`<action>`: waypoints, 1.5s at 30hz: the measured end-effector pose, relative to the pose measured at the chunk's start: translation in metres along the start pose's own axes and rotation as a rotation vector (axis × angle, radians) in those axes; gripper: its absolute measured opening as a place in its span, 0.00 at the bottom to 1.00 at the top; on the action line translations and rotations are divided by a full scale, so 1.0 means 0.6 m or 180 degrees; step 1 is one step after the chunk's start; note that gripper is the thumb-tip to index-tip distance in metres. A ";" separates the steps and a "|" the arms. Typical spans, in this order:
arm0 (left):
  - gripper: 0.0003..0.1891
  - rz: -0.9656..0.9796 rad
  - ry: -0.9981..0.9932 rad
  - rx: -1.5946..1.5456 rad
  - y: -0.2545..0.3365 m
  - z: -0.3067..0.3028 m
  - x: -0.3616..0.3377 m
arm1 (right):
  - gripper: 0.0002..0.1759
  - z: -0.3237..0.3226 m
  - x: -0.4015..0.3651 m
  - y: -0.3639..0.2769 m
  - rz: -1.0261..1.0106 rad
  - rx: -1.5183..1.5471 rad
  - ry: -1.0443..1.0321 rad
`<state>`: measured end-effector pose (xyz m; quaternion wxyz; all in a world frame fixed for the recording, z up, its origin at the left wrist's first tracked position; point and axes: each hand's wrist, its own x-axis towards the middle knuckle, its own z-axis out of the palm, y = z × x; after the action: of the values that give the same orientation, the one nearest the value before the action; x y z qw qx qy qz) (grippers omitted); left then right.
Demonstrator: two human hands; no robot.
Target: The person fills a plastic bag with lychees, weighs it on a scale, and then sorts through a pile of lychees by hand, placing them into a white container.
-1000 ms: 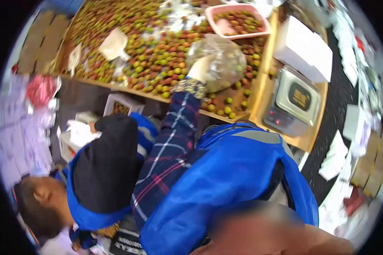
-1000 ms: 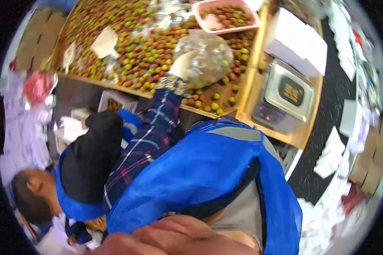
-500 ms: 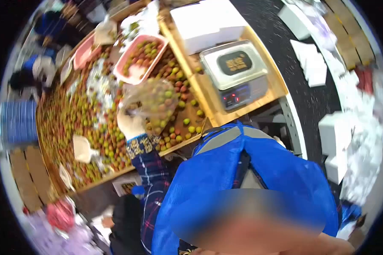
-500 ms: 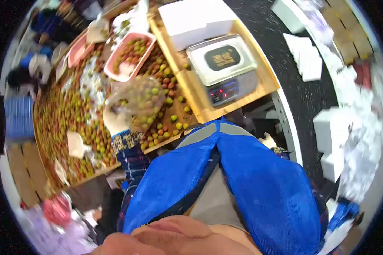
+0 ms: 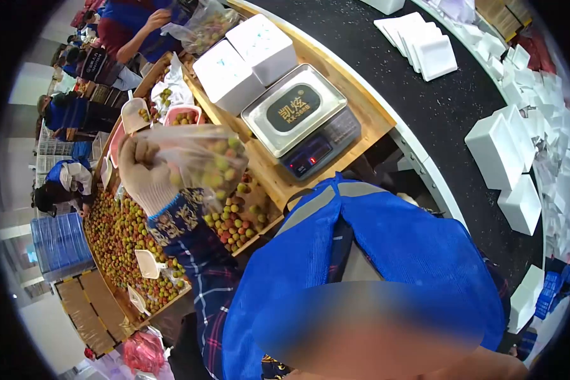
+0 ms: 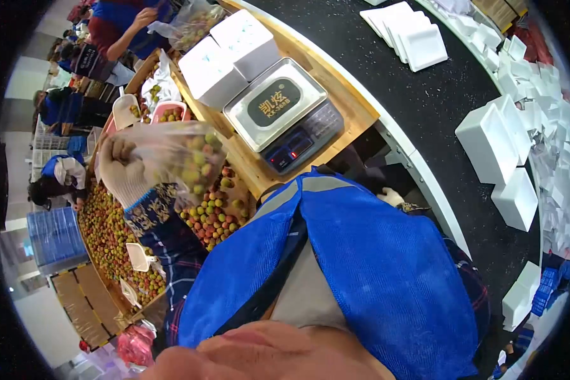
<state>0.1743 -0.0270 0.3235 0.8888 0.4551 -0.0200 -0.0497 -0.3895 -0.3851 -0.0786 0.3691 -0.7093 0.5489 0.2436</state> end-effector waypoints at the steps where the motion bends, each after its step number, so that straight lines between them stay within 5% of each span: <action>1: 0.01 0.0005 -0.0393 -0.0049 0.000 0.026 -0.006 | 0.46 -0.020 0.000 -0.004 -0.0060 0.0090 0.0082; 2: 0.01 0.0020 -0.0400 -0.0002 -0.002 0.046 -0.008 | 0.45 -0.042 -0.005 -0.012 -0.0123 0.0178 0.0163; 3: 0.01 -0.0053 -0.0427 -0.0010 -0.011 0.068 -0.007 | 0.44 -0.057 0.007 -0.014 -0.1018 -0.0403 0.0179; 4: 0.02 -0.0137 -0.0442 -0.0018 -0.023 0.088 -0.008 | 0.44 -0.077 0.004 -0.003 -0.0141 0.0311 0.0170; 6: 0.02 -0.0302 -0.0424 -0.0104 -0.048 0.105 -0.011 | 0.45 -0.041 0.112 0.105 -0.1073 -0.0455 0.0272; 12: 0.05 -0.1445 -0.0282 -0.0455 -0.242 0.105 0.060 | 0.43 -0.164 0.019 0.053 -0.0286 -0.0101 -0.0395; 14: 0.08 -0.1509 -0.0214 0.0076 -0.290 0.174 0.024 | 0.37 -0.127 0.090 0.121 -0.0641 -0.0200 -0.0376; 16: 0.06 -0.1628 -0.0063 0.0246 -0.303 0.235 0.004 | 0.27 -0.138 0.101 0.126 -0.2761 -0.1405 -0.0555; 17: 0.05 -0.1661 -0.0174 0.0474 -0.301 0.257 0.005 | 0.27 -0.156 0.083 0.099 -0.2756 -0.1438 -0.0583; 19: 0.04 -0.1974 -0.0625 0.0572 -0.301 0.274 0.032 | 0.17 -0.218 -0.011 -0.031 -0.0991 -0.0089 -0.0990; 20: 0.05 -0.1503 -0.1368 0.1237 -0.296 0.283 0.008 | 0.17 -0.208 0.014 -0.012 -0.0999 -0.0145 -0.0985; 22: 0.09 -0.1390 -0.1616 0.1658 -0.302 0.287 0.023 | 0.16 -0.191 0.043 0.001 -0.3562 -0.1013 0.0532; 24: 0.11 -0.1591 -0.1326 0.1075 -0.349 0.255 0.073 | 0.17 -0.201 0.058 -0.028 -0.3147 -0.1109 0.0239; 26: 0.13 -0.1771 -0.1031 0.0497 -0.372 0.213 0.079 | 0.21 -0.207 0.052 -0.081 -0.2047 0.0206 -0.0495; 28: 0.14 -0.1872 -0.0967 0.0088 -0.378 0.180 0.061 | 0.25 -0.233 -0.007 -0.184 -0.1127 0.0917 -0.0536; 29: 0.13 -0.1926 -0.1073 -0.0098 -0.376 0.169 0.053 | 0.26 -0.231 0.045 -0.202 -0.2053 0.0374 -0.0221; 31: 0.13 -0.2034 -0.1392 -0.0253 -0.393 0.125 0.073 | 0.29 -0.241 0.052 -0.282 -0.2645 -0.0127 0.0081; 32: 0.14 -0.2081 -0.1749 -0.0400 -0.403 0.106 0.085 | 0.30 -0.263 -0.015 -0.380 -0.2335 -0.0070 0.0080; 34: 0.16 0.0313 -0.2284 0.2625 -0.389 0.085 0.054 | 0.35 -0.265 -0.045 -0.485 -0.3197 -0.0075 0.0569; 36: 0.13 -0.1975 -0.2079 -0.0117 -0.332 0.117 0.002 | 0.42 -0.290 -0.175 -0.600 -0.2830 -0.0148 0.0585; 40: 0.12 -0.1911 -0.1884 0.0106 -0.289 0.110 -0.043 | 0.44 -0.254 -0.188 -0.694 -0.3837 -0.0045 0.0996; 42: 0.13 -0.1946 -0.1861 0.0007 -0.267 0.105 -0.067 | 0.52 -0.259 -0.251 -0.730 -0.3776 0.0261 -0.0235; 43: 0.13 -0.2165 -0.1879 -0.0069 -0.262 0.101 -0.071 | 0.48 -0.233 -0.234 -0.742 -0.4079 -0.0525 0.1065; 45: 0.15 -0.2294 -0.1560 0.0085 -0.269 0.090 -0.066 | 0.45 -0.199 -0.219 -0.758 -0.3982 -0.0845 0.1193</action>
<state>0.1194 -0.1600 0.2248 0.7777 0.4193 -0.0710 -0.4630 0.0026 -0.3444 0.2092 0.2487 -0.9639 0.0540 -0.0784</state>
